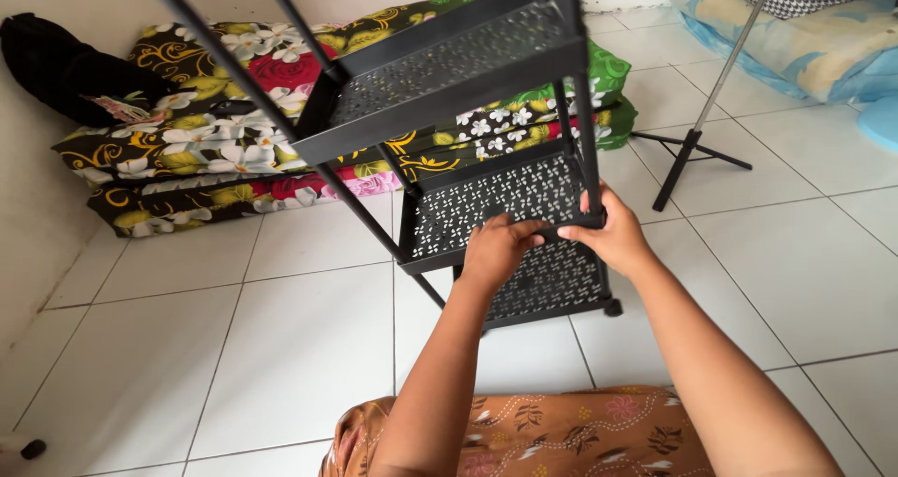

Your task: The person assembles a black metal shelving unit on the floor. They connect the frame pieces, insert the perforated shelves, and attach caster wheels to the base. The unit is then stood upright and adjusted.

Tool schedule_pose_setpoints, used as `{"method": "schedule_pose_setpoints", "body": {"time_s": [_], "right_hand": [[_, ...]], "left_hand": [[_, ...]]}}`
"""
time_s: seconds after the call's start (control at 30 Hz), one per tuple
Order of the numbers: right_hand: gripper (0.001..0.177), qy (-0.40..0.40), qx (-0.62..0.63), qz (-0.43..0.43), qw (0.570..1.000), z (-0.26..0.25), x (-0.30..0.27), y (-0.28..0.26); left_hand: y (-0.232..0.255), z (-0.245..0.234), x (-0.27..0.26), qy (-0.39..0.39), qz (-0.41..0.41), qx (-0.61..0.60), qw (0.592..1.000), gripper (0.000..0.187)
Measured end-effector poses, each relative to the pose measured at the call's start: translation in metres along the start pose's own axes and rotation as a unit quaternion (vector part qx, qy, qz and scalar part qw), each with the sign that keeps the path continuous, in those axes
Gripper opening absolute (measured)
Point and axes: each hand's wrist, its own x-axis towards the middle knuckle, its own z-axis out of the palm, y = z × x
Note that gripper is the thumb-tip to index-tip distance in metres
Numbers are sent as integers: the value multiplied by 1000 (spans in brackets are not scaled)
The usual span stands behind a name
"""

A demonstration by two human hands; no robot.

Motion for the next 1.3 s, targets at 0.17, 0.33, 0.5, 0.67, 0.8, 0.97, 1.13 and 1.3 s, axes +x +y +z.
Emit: {"method": "schedule_pose_setpoints", "body": {"time_s": [0.17, 0.33, 0.5, 0.67, 0.8, 0.97, 1.13, 1.3], "right_hand": [[71, -4, 55, 84, 995, 7, -5, 31], [92, 20, 80, 71, 994, 15, -11, 57], [76, 24, 64, 36, 997, 31, -19, 86], [82, 116, -66, -43, 990, 44, -33, 30], [71, 277, -227, -250, 900, 59, -50, -34], [41, 143, -228, -292, 918, 74, -41, -59], [27, 47, -329, -165, 929, 94, -1, -42], [41, -82, -453, 17, 888, 107, 21, -19]], "left_hand": [[-4, 8, 3, -30, -22, 33, 999, 30], [-7, 16, 4, -58, -41, 52, 996, 29], [-12, 21, -4, -47, -34, 68, 996, 26], [-16, 19, -11, -9, -39, 76, 996, 25], [-26, 3, -5, -62, -114, 12, 992, 32], [-46, -8, -1, 5, -169, 164, 972, 38], [-59, -2, 6, -73, -219, 176, 957, 48], [-55, -5, 7, -121, -263, 157, 944, 50]]}}
